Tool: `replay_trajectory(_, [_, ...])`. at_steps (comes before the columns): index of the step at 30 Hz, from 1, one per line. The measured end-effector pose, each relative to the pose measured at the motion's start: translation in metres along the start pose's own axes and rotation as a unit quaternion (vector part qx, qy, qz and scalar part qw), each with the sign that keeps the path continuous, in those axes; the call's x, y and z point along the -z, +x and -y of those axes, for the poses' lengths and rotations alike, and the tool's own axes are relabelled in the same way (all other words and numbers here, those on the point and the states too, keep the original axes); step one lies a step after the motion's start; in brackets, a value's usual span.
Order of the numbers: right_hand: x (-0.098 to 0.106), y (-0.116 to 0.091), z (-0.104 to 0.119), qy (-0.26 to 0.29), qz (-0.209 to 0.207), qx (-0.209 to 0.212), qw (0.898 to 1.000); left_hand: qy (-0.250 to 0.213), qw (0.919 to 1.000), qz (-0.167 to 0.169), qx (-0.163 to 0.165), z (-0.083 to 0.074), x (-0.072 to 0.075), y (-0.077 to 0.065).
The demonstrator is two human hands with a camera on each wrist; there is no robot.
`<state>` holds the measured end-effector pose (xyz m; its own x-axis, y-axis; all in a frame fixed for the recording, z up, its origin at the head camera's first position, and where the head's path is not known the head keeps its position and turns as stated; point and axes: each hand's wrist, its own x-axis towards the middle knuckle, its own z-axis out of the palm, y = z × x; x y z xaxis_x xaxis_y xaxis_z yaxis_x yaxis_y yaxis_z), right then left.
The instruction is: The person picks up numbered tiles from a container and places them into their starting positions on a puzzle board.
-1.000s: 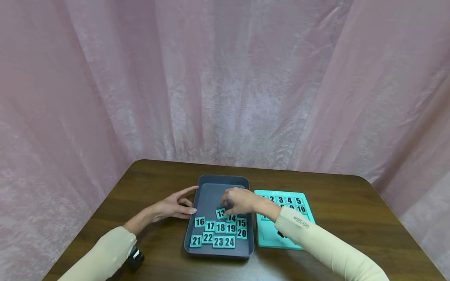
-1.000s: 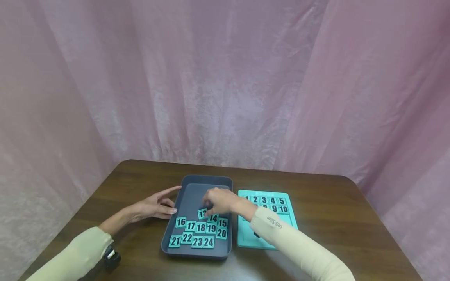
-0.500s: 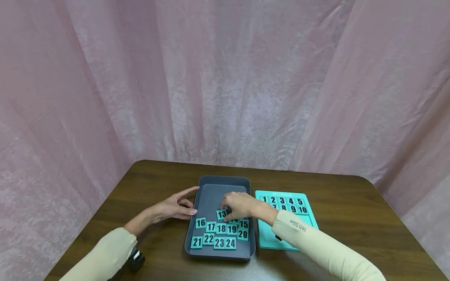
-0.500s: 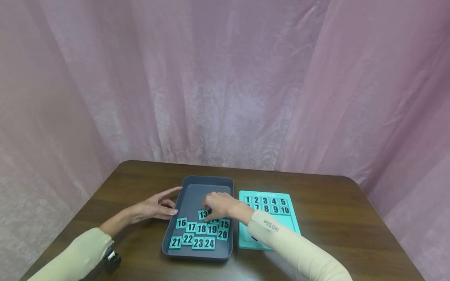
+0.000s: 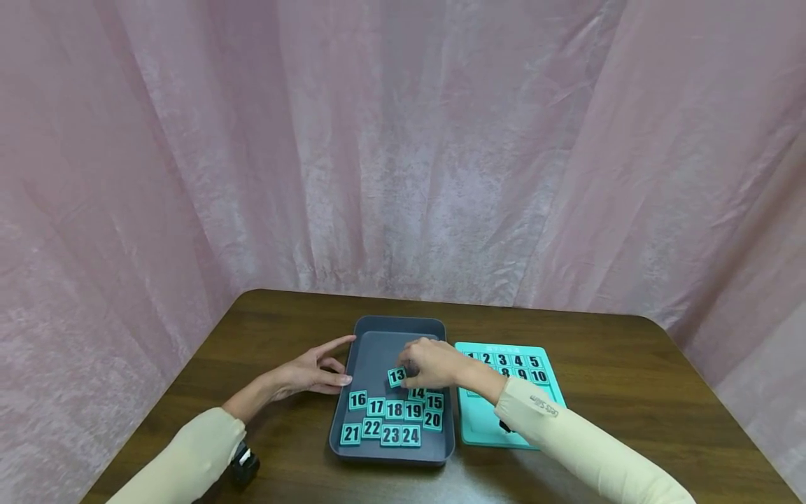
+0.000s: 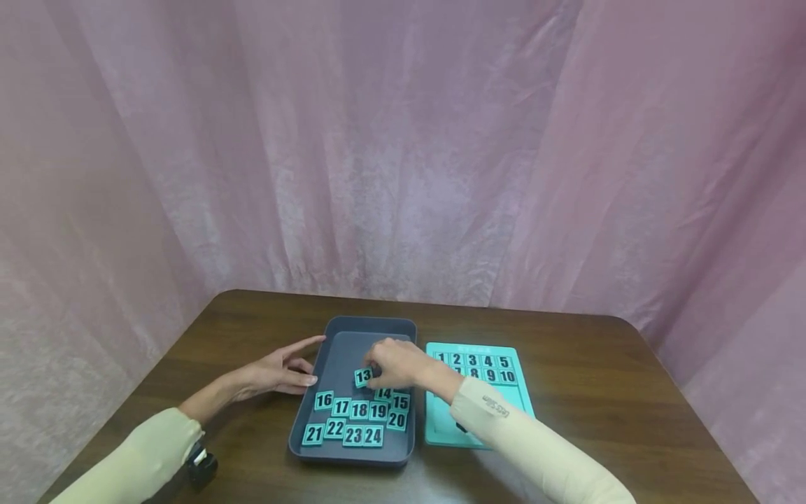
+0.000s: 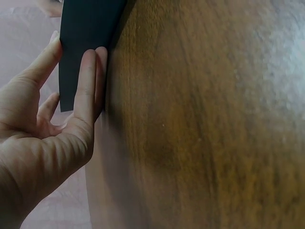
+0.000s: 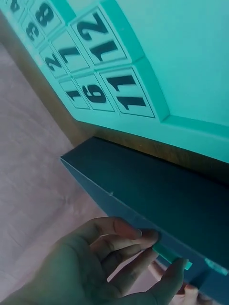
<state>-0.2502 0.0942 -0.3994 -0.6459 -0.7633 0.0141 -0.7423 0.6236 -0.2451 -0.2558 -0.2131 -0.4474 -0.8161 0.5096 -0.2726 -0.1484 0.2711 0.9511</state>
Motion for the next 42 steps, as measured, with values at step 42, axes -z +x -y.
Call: replay_trajectory(42, [0.015, -0.112, -0.083, 0.219, -0.140, -0.058, 0.964, 0.005, 1.0000, 0.000, -0.007, 0.002, 0.014, 0.007])
